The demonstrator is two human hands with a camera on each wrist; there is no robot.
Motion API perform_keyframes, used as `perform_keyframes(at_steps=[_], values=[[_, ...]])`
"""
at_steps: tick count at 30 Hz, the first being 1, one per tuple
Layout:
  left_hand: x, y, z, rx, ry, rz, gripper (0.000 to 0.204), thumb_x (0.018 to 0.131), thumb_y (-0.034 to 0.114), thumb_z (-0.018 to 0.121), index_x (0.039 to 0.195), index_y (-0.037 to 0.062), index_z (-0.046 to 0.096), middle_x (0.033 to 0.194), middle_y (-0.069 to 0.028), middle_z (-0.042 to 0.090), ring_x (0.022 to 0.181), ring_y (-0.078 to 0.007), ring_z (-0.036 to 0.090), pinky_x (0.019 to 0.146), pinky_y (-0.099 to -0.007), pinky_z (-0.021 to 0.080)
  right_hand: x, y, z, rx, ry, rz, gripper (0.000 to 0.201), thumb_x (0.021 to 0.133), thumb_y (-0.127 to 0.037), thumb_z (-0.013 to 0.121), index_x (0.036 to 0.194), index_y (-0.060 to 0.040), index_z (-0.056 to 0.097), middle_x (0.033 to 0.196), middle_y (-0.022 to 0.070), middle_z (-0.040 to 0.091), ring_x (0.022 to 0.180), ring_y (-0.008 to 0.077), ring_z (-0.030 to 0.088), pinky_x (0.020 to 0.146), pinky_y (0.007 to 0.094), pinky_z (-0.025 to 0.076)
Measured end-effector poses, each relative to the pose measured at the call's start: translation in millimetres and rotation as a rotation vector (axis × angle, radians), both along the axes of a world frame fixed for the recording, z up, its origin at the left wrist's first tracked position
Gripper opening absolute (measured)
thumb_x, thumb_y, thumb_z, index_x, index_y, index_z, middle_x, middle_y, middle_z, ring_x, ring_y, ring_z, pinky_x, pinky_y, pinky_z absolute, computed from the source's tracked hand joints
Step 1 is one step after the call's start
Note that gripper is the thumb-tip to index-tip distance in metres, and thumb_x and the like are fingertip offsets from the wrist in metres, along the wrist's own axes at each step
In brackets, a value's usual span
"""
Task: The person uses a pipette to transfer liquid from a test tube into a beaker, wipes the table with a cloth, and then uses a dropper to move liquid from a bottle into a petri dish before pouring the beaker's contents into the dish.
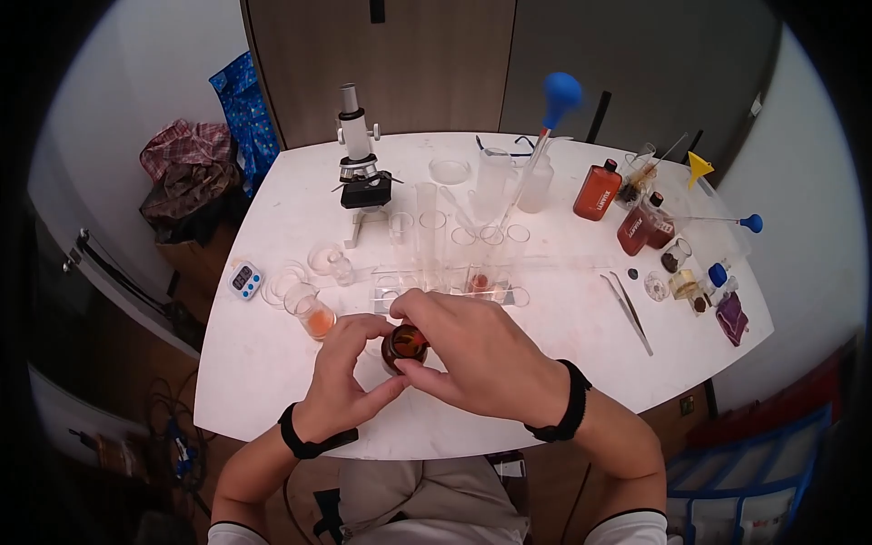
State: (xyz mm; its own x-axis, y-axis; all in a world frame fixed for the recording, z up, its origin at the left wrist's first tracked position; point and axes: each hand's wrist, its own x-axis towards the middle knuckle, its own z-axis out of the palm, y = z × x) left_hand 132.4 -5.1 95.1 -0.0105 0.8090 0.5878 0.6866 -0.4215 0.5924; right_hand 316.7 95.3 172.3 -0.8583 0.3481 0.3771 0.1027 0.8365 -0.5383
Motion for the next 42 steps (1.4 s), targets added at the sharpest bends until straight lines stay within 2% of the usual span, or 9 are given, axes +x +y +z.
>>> perform_keyframes(at_steps=[1, 5, 8, 14, 19, 24, 31, 42], values=[[2.3, 1.3, -0.5, -0.002, 0.006, 0.002, 0.049, 0.07, 0.018, 0.083, 0.111, 0.0036, 0.059, 0.107, -0.0132, 0.063, 0.102, -0.0317, 0.057, 0.086, -0.04, 0.044, 0.8, 0.9, -0.5, -0.006, 0.032, 0.03, 0.039, 0.08, -0.01, 0.072, 0.11, -0.0008, 0.051, 0.087, 0.0161, 0.064, 0.078, 0.0337, 0.066, 0.066, 0.0387, 0.052], [9.2, 4.7, -3.6, 0.016, -0.043, 0.015, 0.049, 0.069, 0.015, 0.083, 0.11, 0.0034, 0.059, 0.108, -0.0123, 0.063, 0.103, -0.0318, 0.057, 0.087, -0.04, 0.044, 4.0, 2.4, -2.2, -0.045, 0.059, 0.043, 0.037, 0.08, -0.009, 0.072, 0.108, -0.001, 0.051, 0.087, 0.0159, 0.063, 0.077, 0.0341, 0.065, 0.066, 0.0384, 0.052], [10.7, 5.4, -4.3, 0.021, -0.03, 0.028, 0.049, 0.068, 0.014, 0.082, 0.11, 0.0038, 0.059, 0.108, -0.0117, 0.063, 0.104, -0.0317, 0.057, 0.087, -0.04, 0.044, 8.6, 2.8, -2.4, -0.023, 0.028, 0.036, 0.04, 0.079, -0.01, 0.073, 0.112, -0.0007, 0.051, 0.088, 0.0151, 0.063, 0.08, 0.0334, 0.066, 0.067, 0.0383, 0.052], [8.5, 5.0, -4.1, 0.05, 0.016, 0.057, 0.05, 0.067, 0.011, 0.081, 0.111, 0.0052, 0.06, 0.107, -0.0103, 0.063, 0.105, -0.0316, 0.057, 0.088, -0.0396, 0.044, 18.5, -4.3, 4.5, 0.001, 0.158, -0.037, 0.042, 0.08, -0.017, 0.076, 0.113, -0.0016, 0.056, 0.089, 0.0108, 0.061, 0.08, 0.0295, 0.063, 0.068, 0.0367, 0.051], [5.6, 2.9, -2.7, 0.045, 0.036, 0.063, 0.051, 0.066, 0.01, 0.082, 0.112, 0.0054, 0.06, 0.107, -0.0095, 0.064, 0.107, -0.0318, 0.057, 0.089, -0.04, 0.044, 20.6, -2.8, -0.2, 0.096, 0.117, 0.008, 0.026, 0.081, -0.014, 0.076, 0.101, -0.0047, 0.062, 0.085, 0.0086, 0.059, 0.073, 0.0252, 0.06, 0.063, 0.0346, 0.049], [-0.6, -0.6, -4.9, 0.08, 0.127, 0.093, 0.054, 0.064, 0.008, 0.081, 0.113, 0.0045, 0.06, 0.108, -0.0094, 0.064, 0.109, -0.0335, 0.057, 0.091, -0.0414, 0.045, 14.2, -2.0, -4.5, 0.187, 0.182, 0.029, 0.022, 0.079, -0.009, 0.075, 0.096, -0.0046, 0.062, 0.083, 0.0079, 0.058, 0.073, 0.0246, 0.059, 0.062, 0.0338, 0.049], [-6.8, -4.2, -4.6, 0.069, 0.121, 0.129, 0.053, 0.065, 0.008, 0.082, 0.112, 0.0032, 0.06, 0.108, -0.0105, 0.064, 0.109, -0.0346, 0.056, 0.091, -0.0413, 0.045, 10.6, -6.4, -1.7, 0.24, 0.191, 0.034, 0.02, 0.077, -0.007, 0.075, 0.092, -0.0042, 0.062, 0.083, 0.0073, 0.058, 0.071, 0.0237, 0.058, 0.061, 0.0329, 0.048], [-7.1, -7.5, -11.3, 0.025, 0.036, 0.129, 0.045, 0.068, 0.014, 0.082, 0.106, 0.0027, 0.061, 0.1, -0.0113, 0.063, 0.098, -0.0303, 0.057, 0.083, -0.0391, 0.045, 1.0, 8.8, 1.1, 0.206, 0.157, -0.006, 0.017, 0.079, -0.01, 0.075, 0.089, -0.0048, 0.063, 0.077, 0.0076, 0.058, 0.069, 0.0244, 0.06, 0.059, 0.0352, 0.048]])
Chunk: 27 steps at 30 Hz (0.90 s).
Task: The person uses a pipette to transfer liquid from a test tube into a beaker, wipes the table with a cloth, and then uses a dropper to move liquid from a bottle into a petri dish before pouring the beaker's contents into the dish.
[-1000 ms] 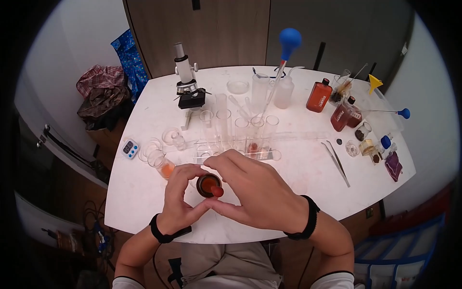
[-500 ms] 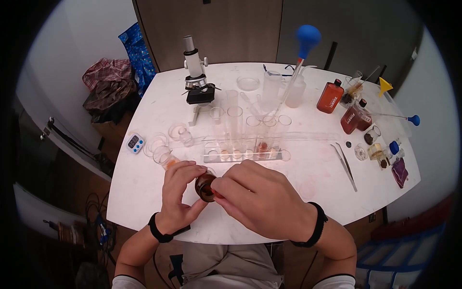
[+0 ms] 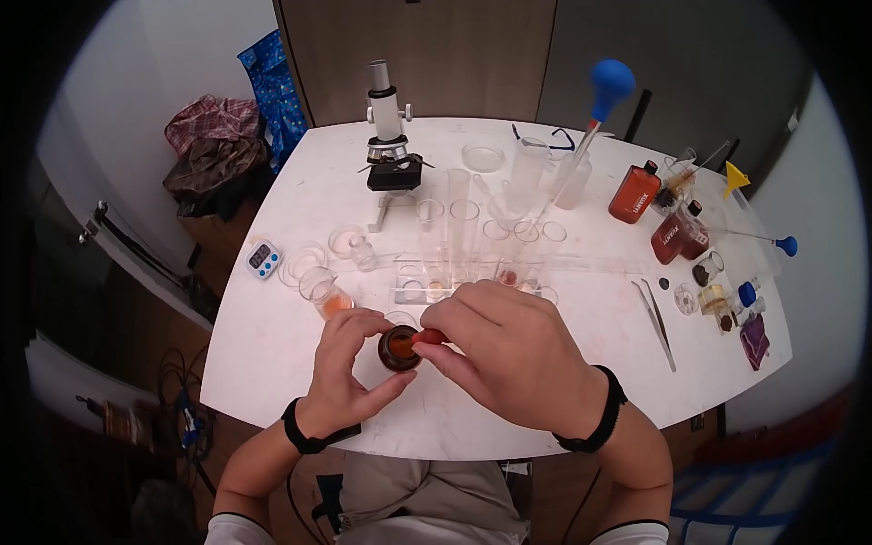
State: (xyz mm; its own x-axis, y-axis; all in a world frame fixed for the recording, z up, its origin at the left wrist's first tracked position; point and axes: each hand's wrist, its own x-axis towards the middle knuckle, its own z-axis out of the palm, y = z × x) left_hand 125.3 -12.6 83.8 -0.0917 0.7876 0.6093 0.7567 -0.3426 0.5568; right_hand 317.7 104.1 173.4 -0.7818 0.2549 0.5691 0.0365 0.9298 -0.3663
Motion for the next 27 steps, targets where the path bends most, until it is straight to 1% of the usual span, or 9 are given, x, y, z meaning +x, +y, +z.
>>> perform_keyframes(at_steps=[9, 11, 15, 17, 21, 23, 24, 25, 27], values=[[-4.8, -2.2, -1.6, -0.016, -0.022, -0.011, 0.043, 0.068, 0.016, 0.082, 0.103, 0.002, 0.06, 0.098, -0.0116, 0.062, 0.095, -0.0296, 0.056, 0.08, -0.0384, 0.045, -8.5, 2.4, 2.3, 0.074, -0.061, 0.063, 0.013, 0.082, -0.01, 0.072, 0.088, -0.0038, 0.062, 0.077, 0.0081, 0.058, 0.071, 0.0254, 0.06, 0.062, 0.0353, 0.049], [-4.7, -3.5, -1.8, -0.015, -0.032, -0.006, 0.043, 0.068, 0.016, 0.082, 0.103, 0.0019, 0.06, 0.098, -0.0116, 0.062, 0.095, -0.0295, 0.056, 0.08, -0.0383, 0.045, -13.1, -0.5, 3.6, 0.043, -0.113, 0.073, 0.012, 0.083, -0.01, 0.071, 0.088, -0.0037, 0.062, 0.077, 0.0082, 0.058, 0.071, 0.0259, 0.06, 0.062, 0.0361, 0.049], [-6.6, -8.5, -1.0, -0.025, -0.067, 0.003, 0.044, 0.068, 0.016, 0.082, 0.103, 0.0017, 0.06, 0.098, -0.0116, 0.062, 0.094, -0.0293, 0.056, 0.08, -0.038, 0.045, -22.3, -2.3, 0.9, 0.012, -0.117, 0.103, 0.014, 0.083, -0.011, 0.071, 0.09, -0.0034, 0.061, 0.078, 0.0088, 0.059, 0.072, 0.0265, 0.061, 0.062, 0.0365, 0.049], [-9.8, -11.8, -1.6, -0.03, -0.083, 0.011, 0.044, 0.068, 0.016, 0.082, 0.103, 0.0017, 0.06, 0.099, -0.0116, 0.063, 0.094, -0.0293, 0.056, 0.08, -0.0379, 0.045, -26.5, -2.7, -0.1, -0.085, -0.15, 0.102, 0.018, 0.084, -0.014, 0.072, 0.094, -0.0031, 0.061, 0.081, 0.01, 0.061, 0.072, 0.0269, 0.062, 0.063, 0.0362, 0.049], [-19.0, -20.5, -2.0, -0.039, -0.135, 0.048, 0.044, 0.068, 0.016, 0.081, 0.104, 0.001, 0.06, 0.101, -0.0124, 0.062, 0.095, -0.0291, 0.056, 0.081, -0.0373, 0.045, -37.2, -4.1, 4.5, -0.094, -0.111, 0.148, 0.026, 0.084, -0.02, 0.074, 0.098, -0.0016, 0.061, 0.081, 0.01, 0.062, 0.072, 0.0249, 0.062, 0.063, 0.0346, 0.049], [-24.9, -25.9, -3.2, -0.039, -0.153, 0.074, 0.045, 0.068, 0.016, 0.081, 0.104, 0.0006, 0.06, 0.101, -0.0127, 0.062, 0.095, -0.029, 0.057, 0.082, -0.0368, 0.045, -41.6, -6.7, 7.6, -0.196, -0.06, 0.087, 0.032, 0.084, -0.023, 0.076, 0.102, 0.0001, 0.061, 0.081, 0.009, 0.063, 0.07, 0.0212, 0.062, 0.061, 0.0315, 0.049], [-28.4, -29.1, -3.8, -0.041, -0.168, 0.094, 0.045, 0.067, 0.016, 0.081, 0.104, 0.0002, 0.059, 0.101, -0.0131, 0.061, 0.095, -0.0288, 0.057, 0.082, -0.0362, 0.046, -43.9, -5.5, 7.2, -0.195, -0.063, 0.091, 0.032, 0.084, -0.023, 0.076, 0.102, 0.0001, 0.061, 0.081, 0.009, 0.063, 0.07, 0.0212, 0.062, 0.061, 0.0315, 0.049], [-32.8, -33.2, -3.7, -0.04, -0.17, 0.098, 0.045, 0.067, 0.016, 0.081, 0.104, 0.0002, 0.059, 0.101, -0.0131, 0.061, 0.095, -0.0288, 0.057, 0.082, -0.0362, 0.046, -46.2, -1.6, 5.4, -0.263, -0.043, 0.069, 0.034, 0.085, -0.024, 0.075, 0.103, 0.0007, 0.061, 0.082, 0.0088, 0.063, 0.069, 0.0197, 0.062, 0.06, 0.0302, 0.049], [-42.6, -42.4, -3.0, -0.074, -0.162, 0.119, 0.048, 0.066, 0.01, 0.077, 0.109, -0.0007, 0.058, 0.106, -0.0126, 0.058, 0.097, -0.0236, 0.058, 0.088, -0.0329, 0.045, -52.4, 5.7, -0.7, -0.379, -0.036, 0.022, 0.033, 0.086, -0.022, 0.073, 0.105, 0.0019, 0.059, 0.087, 0.0101, 0.065, 0.066, 0.0173, 0.061, 0.058, 0.0279, 0.048]])
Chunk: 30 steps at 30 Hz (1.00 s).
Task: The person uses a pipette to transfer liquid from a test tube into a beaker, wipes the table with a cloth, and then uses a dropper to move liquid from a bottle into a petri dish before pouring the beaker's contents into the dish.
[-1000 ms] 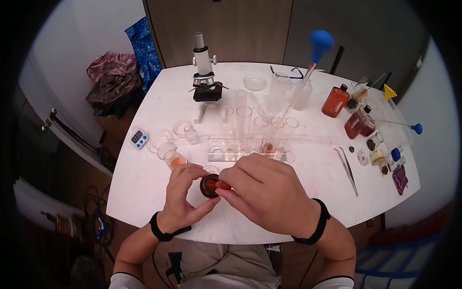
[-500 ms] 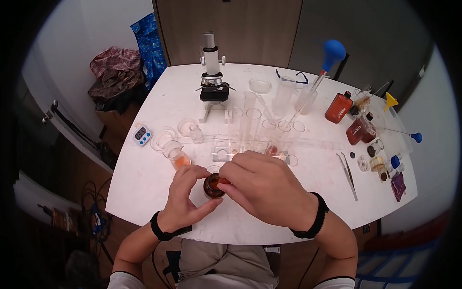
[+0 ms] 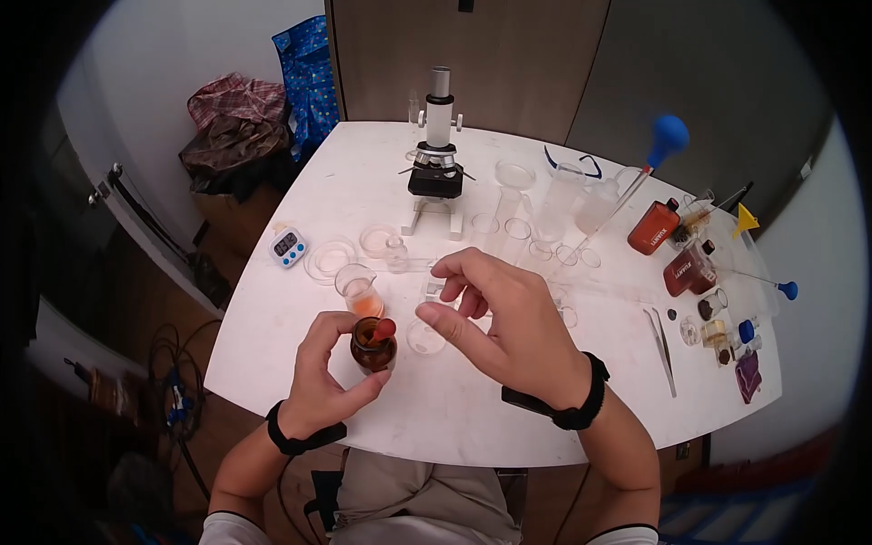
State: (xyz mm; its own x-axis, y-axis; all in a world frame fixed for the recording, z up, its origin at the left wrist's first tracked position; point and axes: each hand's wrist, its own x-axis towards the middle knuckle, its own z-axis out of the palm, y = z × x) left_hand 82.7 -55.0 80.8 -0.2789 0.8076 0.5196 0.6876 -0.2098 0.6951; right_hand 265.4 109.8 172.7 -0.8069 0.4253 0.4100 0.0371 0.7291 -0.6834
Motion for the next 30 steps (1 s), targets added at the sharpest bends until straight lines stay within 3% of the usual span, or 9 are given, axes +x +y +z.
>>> perform_keyframes(at_steps=[3, 4, 5, 8, 11, 14, 18, 20, 30], values=[[-14.4, -13.7, -1.7, -0.007, -0.045, 0.052, 0.048, 0.066, 0.01, 0.076, 0.11, -0.0007, 0.058, 0.107, -0.0122, 0.058, 0.099, -0.0227, 0.058, 0.092, -0.0321, 0.044, -16.7, 4.9, -16.2, 0.046, -0.025, -0.067, 0.032, 0.088, -0.019, 0.071, 0.107, 0.0029, 0.058, 0.092, 0.0121, 0.065, 0.064, 0.0172, 0.06, 0.058, 0.028, 0.048], [-19.9, -18.8, -3.3, -0.021, -0.046, 0.075, 0.049, 0.067, 0.01, 0.075, 0.111, -0.0007, 0.058, 0.108, -0.0111, 0.059, 0.101, -0.0214, 0.058, 0.095, -0.0323, 0.043, -22.8, 4.9, -19.4, 0.069, -0.061, -0.049, 0.031, 0.088, -0.014, 0.068, 0.111, 0.0032, 0.056, 0.1, 0.0159, 0.063, 0.067, 0.0223, 0.062, 0.062, 0.0325, 0.05], [-23.6, -22.8, -4.2, -0.019, -0.048, 0.076, 0.049, 0.067, 0.01, 0.075, 0.111, -0.0007, 0.058, 0.108, -0.0111, 0.059, 0.101, -0.0214, 0.058, 0.095, -0.0323, 0.043, -30.1, 6.4, -25.6, 0.071, -0.063, -0.047, 0.031, 0.088, -0.014, 0.068, 0.111, 0.0032, 0.056, 0.1, 0.0159, 0.063, 0.067, 0.0223, 0.062, 0.062, 0.0325, 0.05], [-32.7, -33.7, -3.6, -0.017, -0.135, 0.139, 0.05, 0.069, 0.011, 0.075, 0.114, -0.0004, 0.057, 0.106, -0.0084, 0.061, 0.102, -0.0188, 0.057, 0.097, -0.0325, 0.041, -56.0, 15.6, -49.1, 0.252, -0.112, -0.071, 0.039, 0.087, -0.01, 0.065, 0.121, 0.0022, 0.049, 0.11, 0.0211, 0.059, 0.083, 0.0391, 0.063, 0.075, 0.0462, 0.052], [-39.8, -40.8, -6.8, -0.023, -0.171, 0.154, 0.05, 0.069, 0.012, 0.075, 0.115, -0.0005, 0.057, 0.106, -0.0078, 0.061, 0.102, -0.0184, 0.057, 0.098, -0.0325, 0.04, -85.1, 28.9, -71.3, 0.37, -0.113, -0.133, 0.034, 0.087, -0.01, 0.065, 0.115, 0.0027, 0.05, 0.107, 0.0216, 0.058, 0.086, 0.042, 0.063, 0.075, 0.0479, 0.053], [-42.7, -44.5, -9.3, 0.02, -0.164, 0.159, 0.045, 0.067, 0.01, 0.077, 0.107, -0.0016, 0.057, 0.103, -0.0128, 0.057, 0.096, -0.0238, 0.057, 0.087, -0.0327, 0.045, -109.2, 38.7, -80.0, 0.359, -0.259, -0.184, 0.029, 0.086, -0.01, 0.066, 0.106, 0.0023, 0.05, 0.103, 0.0219, 0.058, 0.088, 0.0434, 0.063, 0.074, 0.0484, 0.054], [-45.2, -50.0, -11.1, 0.019, -0.156, 0.17, 0.046, 0.067, 0.01, 0.077, 0.107, -0.0018, 0.057, 0.103, -0.013, 0.057, 0.097, -0.0238, 0.057, 0.088, -0.0328, 0.045, -128.2, 32.8, -83.0, 0.36, -0.321, -0.237, 0.026, 0.086, -0.01, 0.066, 0.1, 0.0018, 0.049, 0.102, 0.0218, 0.058, 0.087, 0.0427, 0.064, 0.073, 0.0481, 0.054], [-46.7, -52.6, -13.5, -0.018, -0.193, 0.164, 0.05, 0.07, 0.013, 0.075, 0.115, -0.0011, 0.057, 0.106, -0.008, 0.061, 0.102, -0.0185, 0.056, 0.098, -0.0331, 0.04, -134.1, 33.2, -85.0, 0.397, -0.344, -0.268, 0.026, 0.085, -0.01, 0.067, 0.102, 0.0027, 0.051, 0.101, 0.0221, 0.059, 0.085, 0.0412, 0.066, 0.072, 0.0475, 0.055], [-44.5, -55.6, -11.9, -0.024, -0.197, 0.155, 0.05, 0.07, 0.013, 0.075, 0.115, -0.0013, 0.057, 0.106, -0.0082, 0.06, 0.102, -0.0188, 0.056, 0.098, -0.0331, 0.041, -145.4, 41.8, -96.1, 0.466, -0.351, -0.272, 0.019, 0.084, -0.01, 0.067, 0.096, 0.003, 0.058, 0.091, 0.0211, 0.064, 0.082, 0.0393, 0.067, 0.07, 0.0463, 0.056]])
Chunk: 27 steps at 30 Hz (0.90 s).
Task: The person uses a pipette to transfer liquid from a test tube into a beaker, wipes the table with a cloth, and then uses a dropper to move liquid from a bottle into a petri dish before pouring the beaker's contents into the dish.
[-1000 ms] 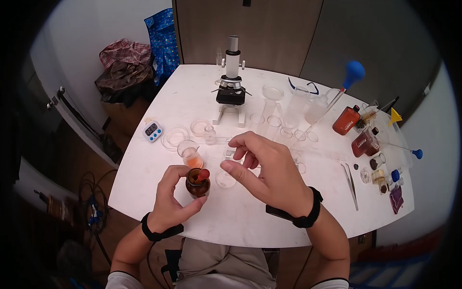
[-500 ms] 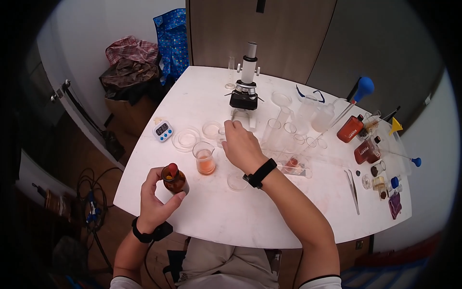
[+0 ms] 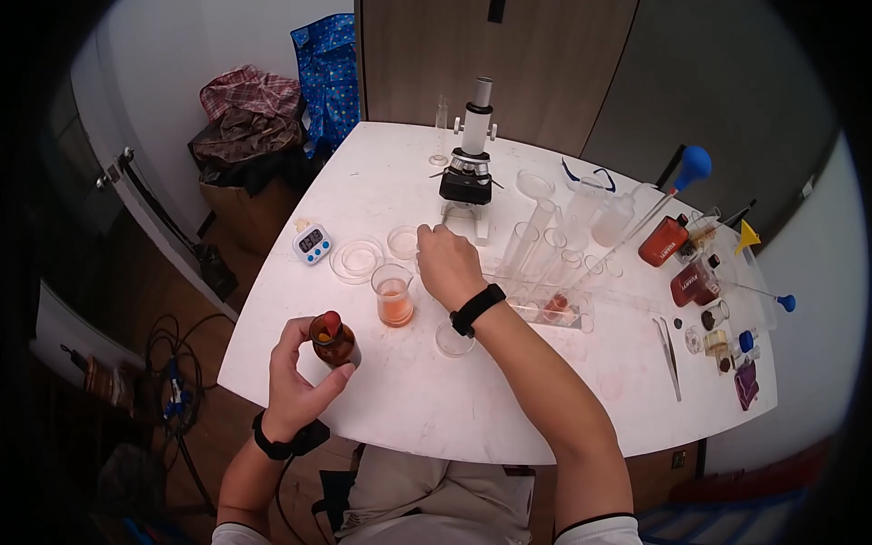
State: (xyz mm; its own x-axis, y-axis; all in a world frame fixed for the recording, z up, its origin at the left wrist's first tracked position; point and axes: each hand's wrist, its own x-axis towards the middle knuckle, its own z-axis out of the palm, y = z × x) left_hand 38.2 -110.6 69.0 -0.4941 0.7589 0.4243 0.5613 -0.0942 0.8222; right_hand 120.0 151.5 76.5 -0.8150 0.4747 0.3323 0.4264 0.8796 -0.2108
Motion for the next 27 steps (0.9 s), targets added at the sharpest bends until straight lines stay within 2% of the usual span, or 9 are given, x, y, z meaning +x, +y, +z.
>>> perform_keyframes(at_steps=[3, 5, 12, 14, 20, 22, 24, 27], values=[[0.7, 0.0, 1.9, -0.003, 0.011, -0.005, 0.051, 0.07, 0.013, 0.075, 0.115, -0.0012, 0.057, 0.106, -0.0081, 0.06, 0.102, -0.0188, 0.056, 0.098, -0.0328, 0.04, 5.1, -4.8, 5.3, 0.02, 0.0, 0.01, 0.02, 0.086, -0.011, 0.066, 0.097, 0.0032, 0.058, 0.092, 0.021, 0.064, 0.08, 0.0384, 0.067, 0.068, 0.0452, 0.056], [1.9, 1.6, 3.4, 0.043, 0.067, 0.006, 0.044, 0.068, 0.009, 0.077, 0.106, -0.0013, 0.057, 0.102, -0.0127, 0.057, 0.096, -0.0235, 0.057, 0.087, -0.0326, 0.045, 13.1, -13.7, 14.9, 0.03, -0.005, -0.007, 0.019, 0.087, -0.011, 0.065, 0.097, 0.003, 0.057, 0.091, 0.0202, 0.063, 0.079, 0.0372, 0.067, 0.067, 0.0437, 0.056], [8.0, 5.1, 1.5, 0.033, 0.05, -0.021, 0.044, 0.067, 0.008, 0.077, 0.106, -0.0012, 0.056, 0.102, -0.0125, 0.057, 0.096, -0.0237, 0.057, 0.087, -0.0328, 0.046, 82.1, -50.7, 51.8, 0.037, 0.09, 0.045, 0.021, 0.089, -0.015, 0.065, 0.098, -0.0001, 0.054, 0.088, 0.0159, 0.061, 0.071, 0.035, 0.064, 0.06, 0.0435, 0.052], [10.2, 6.0, 0.1, -0.014, -0.006, -0.036, 0.048, 0.069, 0.012, 0.075, 0.112, 0.0006, 0.057, 0.104, -0.0073, 0.061, 0.1, -0.0182, 0.056, 0.097, -0.0319, 0.04, 114.1, -55.0, 62.8, -0.02, 0.095, 0.049, 0.021, 0.089, -0.015, 0.065, 0.099, 0.0001, 0.054, 0.088, 0.0162, 0.062, 0.072, 0.0358, 0.064, 0.062, 0.0443, 0.052], [18.3, 21.1, -2.5, -0.066, 0.003, -0.105, 0.046, 0.07, 0.01, 0.073, 0.111, 0.0006, 0.056, 0.104, -0.0069, 0.061, 0.1, -0.0173, 0.056, 0.096, -0.0318, 0.041, 174.1, -40.0, 39.3, -0.111, -0.02, 0.049, 0.023, 0.087, -0.011, 0.066, 0.103, 0.0006, 0.054, 0.088, 0.0182, 0.064, 0.079, 0.0383, 0.063, 0.069, 0.0462, 0.05], [24.3, 27.4, -3.9, -0.061, -0.008, -0.124, 0.046, 0.069, 0.009, 0.072, 0.111, 0.0007, 0.056, 0.104, -0.007, 0.061, 0.1, -0.017, 0.056, 0.095, -0.0317, 0.041, 178.4, -36.4, 30.5, -0.115, -0.042, 0.032, 0.023, 0.087, -0.01, 0.066, 0.103, 0.0006, 0.054, 0.089, 0.0188, 0.064, 0.08, 0.0386, 0.063, 0.07, 0.0463, 0.05], [29.7, 32.2, -3.4, -0.056, -0.02, -0.138, 0.046, 0.069, 0.009, 0.072, 0.112, 0.0007, 0.056, 0.104, -0.0071, 0.061, 0.1, -0.0167, 0.055, 0.095, -0.0317, 0.041, 178.9, -33.9, 25.7, -0.176, -0.043, -0.002, 0.025, 0.085, -0.007, 0.066, 0.107, 0.0014, 0.058, 0.096, 0.0202, 0.066, 0.089, 0.0408, 0.063, 0.075, 0.0463, 0.05], [34.2, 34.4, -2.2, -0.077, 0.018, -0.144, 0.047, 0.07, 0.008, 0.071, 0.113, 0.0006, 0.055, 0.106, -0.0076, 0.061, 0.1, -0.0172, 0.056, 0.095, -0.0313, 0.041, 175.8, -28.9, 19.6, -0.172, -0.058, 0.012, 0.026, 0.084, -0.006, 0.065, 0.108, 0.0012, 0.057, 0.097, 0.0201, 0.065, 0.09, 0.0405, 0.062, 0.076, 0.0467, 0.05]])
